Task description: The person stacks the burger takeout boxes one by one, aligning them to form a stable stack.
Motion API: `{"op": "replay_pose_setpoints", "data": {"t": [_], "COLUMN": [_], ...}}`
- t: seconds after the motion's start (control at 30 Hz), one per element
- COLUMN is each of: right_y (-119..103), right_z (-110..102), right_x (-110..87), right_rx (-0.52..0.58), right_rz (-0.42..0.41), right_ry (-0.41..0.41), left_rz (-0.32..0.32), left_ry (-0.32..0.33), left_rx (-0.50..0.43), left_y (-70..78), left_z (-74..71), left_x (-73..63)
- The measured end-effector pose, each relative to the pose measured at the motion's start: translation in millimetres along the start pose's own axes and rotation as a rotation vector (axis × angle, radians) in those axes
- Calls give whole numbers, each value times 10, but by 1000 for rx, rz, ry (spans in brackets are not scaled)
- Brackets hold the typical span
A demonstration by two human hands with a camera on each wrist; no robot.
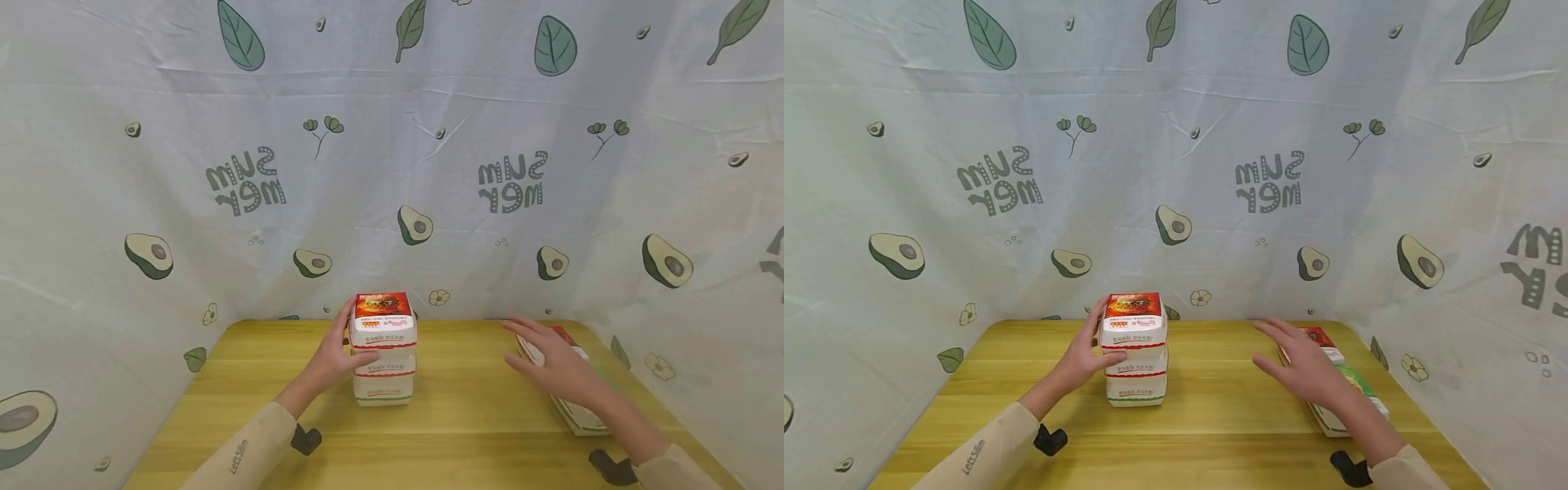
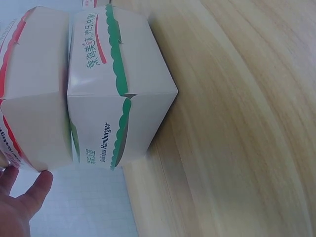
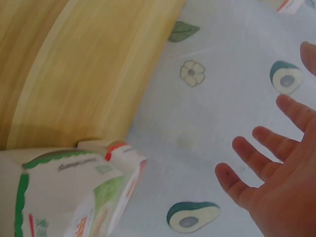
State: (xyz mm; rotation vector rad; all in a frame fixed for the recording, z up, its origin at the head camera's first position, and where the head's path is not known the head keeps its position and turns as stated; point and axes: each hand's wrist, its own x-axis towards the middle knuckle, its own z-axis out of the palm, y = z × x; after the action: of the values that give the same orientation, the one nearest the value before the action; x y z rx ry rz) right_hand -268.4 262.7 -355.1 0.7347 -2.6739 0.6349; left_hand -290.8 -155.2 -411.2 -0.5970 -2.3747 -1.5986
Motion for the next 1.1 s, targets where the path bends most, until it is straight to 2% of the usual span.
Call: {"op": "replay_pose_setpoints", "data": {"t": [0.33,0.53,0.7,1.1], "right_y": [225,367,440,665], "right_z": [-152,-197,-240,-234], "right_x": [-209,-284,-366,-575], "right_rx": [-38,-81,-40,82], "right_rz": [78,109,132,121], "right_ry": [-63,-81,-96,-51], "left_rz": [7,-17,-8,-9], "left_ry": [-12,-4,-5,-5], "left_rx": [-21,-16,-21,-20], "left_y": [-26,-28,-23,-3], "left_z": [13,-1,-7,-9], "left_x": [30,36,36,22]}}
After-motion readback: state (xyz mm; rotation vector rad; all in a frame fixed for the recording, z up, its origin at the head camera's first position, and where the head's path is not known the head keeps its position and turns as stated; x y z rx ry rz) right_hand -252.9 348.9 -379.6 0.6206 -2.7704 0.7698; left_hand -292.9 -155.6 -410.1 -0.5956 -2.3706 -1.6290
